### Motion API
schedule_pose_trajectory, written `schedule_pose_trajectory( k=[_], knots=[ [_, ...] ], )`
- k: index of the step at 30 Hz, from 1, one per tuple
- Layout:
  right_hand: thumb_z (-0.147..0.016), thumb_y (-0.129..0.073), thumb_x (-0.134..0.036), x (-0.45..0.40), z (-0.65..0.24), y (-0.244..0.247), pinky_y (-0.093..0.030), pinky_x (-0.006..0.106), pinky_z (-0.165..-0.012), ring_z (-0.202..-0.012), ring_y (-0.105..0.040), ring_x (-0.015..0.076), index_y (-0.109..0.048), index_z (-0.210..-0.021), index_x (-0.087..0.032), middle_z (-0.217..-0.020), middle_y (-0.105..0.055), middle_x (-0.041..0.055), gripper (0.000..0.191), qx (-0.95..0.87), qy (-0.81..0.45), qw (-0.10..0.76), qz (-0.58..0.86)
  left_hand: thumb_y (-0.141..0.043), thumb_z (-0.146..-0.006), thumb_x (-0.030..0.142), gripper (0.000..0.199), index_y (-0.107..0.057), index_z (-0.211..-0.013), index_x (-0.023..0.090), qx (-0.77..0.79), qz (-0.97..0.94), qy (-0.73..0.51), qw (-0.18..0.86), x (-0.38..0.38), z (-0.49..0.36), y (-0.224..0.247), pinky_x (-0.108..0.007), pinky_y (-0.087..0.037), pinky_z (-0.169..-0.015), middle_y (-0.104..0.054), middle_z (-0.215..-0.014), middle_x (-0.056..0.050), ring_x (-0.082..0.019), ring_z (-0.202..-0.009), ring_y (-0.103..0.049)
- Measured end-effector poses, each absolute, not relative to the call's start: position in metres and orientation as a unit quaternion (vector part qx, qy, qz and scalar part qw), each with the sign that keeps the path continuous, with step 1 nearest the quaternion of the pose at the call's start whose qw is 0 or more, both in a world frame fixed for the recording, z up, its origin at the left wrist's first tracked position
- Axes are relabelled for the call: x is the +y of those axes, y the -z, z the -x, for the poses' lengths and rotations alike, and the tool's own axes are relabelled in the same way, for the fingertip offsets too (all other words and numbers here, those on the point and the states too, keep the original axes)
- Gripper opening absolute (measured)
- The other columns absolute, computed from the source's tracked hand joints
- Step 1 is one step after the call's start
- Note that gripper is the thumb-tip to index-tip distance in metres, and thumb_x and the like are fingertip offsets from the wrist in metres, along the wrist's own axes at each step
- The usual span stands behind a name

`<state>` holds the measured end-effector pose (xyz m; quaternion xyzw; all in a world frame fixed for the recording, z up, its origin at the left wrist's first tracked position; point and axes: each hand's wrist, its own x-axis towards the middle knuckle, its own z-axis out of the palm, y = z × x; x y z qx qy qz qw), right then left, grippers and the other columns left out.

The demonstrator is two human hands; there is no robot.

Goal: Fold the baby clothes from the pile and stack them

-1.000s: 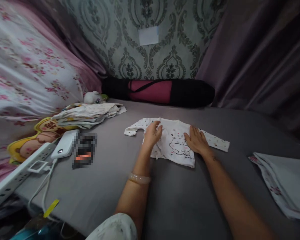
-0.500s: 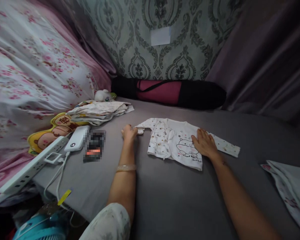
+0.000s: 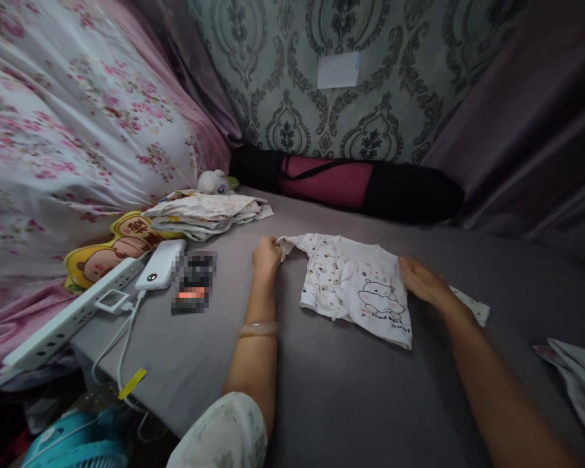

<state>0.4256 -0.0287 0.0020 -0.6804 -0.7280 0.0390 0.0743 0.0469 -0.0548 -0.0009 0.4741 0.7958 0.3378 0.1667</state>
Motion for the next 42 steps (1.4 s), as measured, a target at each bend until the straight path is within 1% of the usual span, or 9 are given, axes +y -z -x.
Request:
schedule_pose_trajectory(
  k=[4, 11, 16, 18, 21, 24, 27, 35, 42],
  knots=[
    [-0.097, -0.015, -0.045, -0.027, -0.389, -0.032, -0.039, 0.047, -0.097, -0.116, -0.056, 0.0335, -0.061, -0.116, -0.016, -0.12, -0.063, 0.0168, 0.057, -0.73, -0.08, 0.112, 0.669, -0.043, -0.08, 0.012, 0.033, -0.071, -0.098, 0.019, 0.762, -0.493, -0.385, 0.168, -0.052, -0.048, -0.011, -0.031, -0.05, -0.078, -0.072, -0.076, -0.007, -0.021, -0.079, -0.069],
    [-0.098, -0.024, -0.037, -0.024, -0.302, -0.037, -0.036, 0.039, -0.098, -0.116, -0.053, 0.0285, -0.059, -0.117, -0.016, -0.123, -0.062, 0.0149, 0.045, -0.786, -0.092, 0.122, 0.6, -0.047, -0.076, 0.01, 0.029, -0.07, -0.093, 0.015, 0.695, -0.529, -0.475, 0.108, -0.042, -0.052, -0.006, -0.029, -0.045, -0.097, -0.066, -0.117, -0.01, -0.019, -0.109, -0.061],
    [-0.099, -0.027, -0.03, -0.019, -0.248, -0.024, -0.028, 0.04, -0.106, -0.125, -0.046, 0.0246, -0.054, -0.123, -0.015, -0.13, -0.057, 0.013, 0.039, -0.825, -0.112, 0.146, 0.535, -0.047, -0.088, 0.029, 0.027, -0.071, -0.086, 0.016, 0.688, -0.497, -0.52, 0.093, -0.041, -0.046, -0.004, -0.03, -0.048, -0.092, -0.071, -0.099, -0.007, -0.019, -0.097, -0.065],
    [-0.099, -0.027, -0.026, -0.015, -0.229, -0.019, -0.024, 0.04, -0.109, -0.129, -0.041, 0.0236, -0.053, -0.124, -0.014, -0.133, -0.055, 0.0132, 0.037, -0.83, -0.119, 0.151, 0.523, -0.047, -0.087, 0.025, 0.026, -0.07, -0.09, 0.015, 0.687, -0.493, -0.526, 0.09, -0.039, -0.041, 0.0, -0.03, -0.049, -0.092, -0.072, -0.097, -0.007, -0.019, -0.096, -0.066],
    [-0.099, -0.028, -0.024, -0.008, -0.206, -0.009, -0.02, 0.041, -0.112, -0.137, -0.032, 0.0241, -0.051, -0.128, -0.012, -0.14, -0.049, 0.0147, 0.039, -0.831, -0.129, 0.146, 0.521, -0.044, -0.079, 0.008, 0.034, -0.069, -0.1, 0.014, 0.693, -0.506, -0.503, 0.108, -0.036, -0.034, 0.011, -0.031, -0.046, -0.098, -0.07, -0.109, -0.008, -0.018, -0.107, -0.063],
    [-0.099, -0.027, -0.03, -0.003, -0.191, 0.0, -0.015, 0.045, -0.114, -0.142, -0.024, 0.0264, -0.042, -0.138, -0.009, -0.15, -0.036, 0.0155, 0.047, -0.831, -0.132, 0.127, 0.526, -0.041, -0.07, -0.001, 0.048, -0.067, -0.108, 0.012, 0.69, -0.537, -0.472, 0.114, -0.033, -0.031, 0.024, -0.033, -0.038, -0.109, -0.061, -0.13, -0.012, -0.019, -0.124, -0.054],
    [-0.099, -0.024, -0.04, -0.003, -0.184, 0.009, -0.01, 0.05, -0.114, -0.144, -0.016, 0.0291, -0.035, -0.145, -0.009, -0.155, -0.027, 0.0169, 0.056, -0.829, -0.137, 0.099, 0.533, -0.041, -0.068, -0.003, 0.055, -0.065, -0.114, 0.014, 0.69, -0.553, -0.453, 0.116, -0.031, -0.031, 0.033, -0.038, -0.034, -0.112, -0.054, -0.138, -0.013, -0.02, -0.13, -0.048],
    [-0.099, -0.02, -0.049, -0.006, -0.182, 0.017, -0.005, 0.051, -0.115, -0.145, -0.01, 0.0289, -0.03, -0.149, -0.01, -0.157, -0.02, 0.0171, 0.064, -0.823, -0.133, 0.091, 0.545, -0.047, -0.079, 0.012, 0.036, -0.068, -0.108, 0.011, 0.713, -0.512, -0.467, 0.101, -0.032, -0.032, 0.024, -0.037, -0.038, -0.109, -0.059, -0.132, -0.016, -0.023, -0.126, -0.052],
    [-0.099, -0.015, -0.047, -0.002, -0.18, 0.017, -0.006, 0.052, -0.114, -0.145, -0.012, 0.0287, -0.031, -0.149, -0.012, -0.157, -0.022, 0.0159, 0.062, -0.818, -0.145, 0.088, 0.55, -0.039, -0.078, 0.004, 0.042, -0.07, -0.104, 0.016, 0.702, -0.506, -0.497, 0.065, -0.035, -0.026, 0.021, -0.036, -0.04, -0.108, -0.066, -0.123, -0.008, -0.018, -0.12, -0.057]
  ],
)
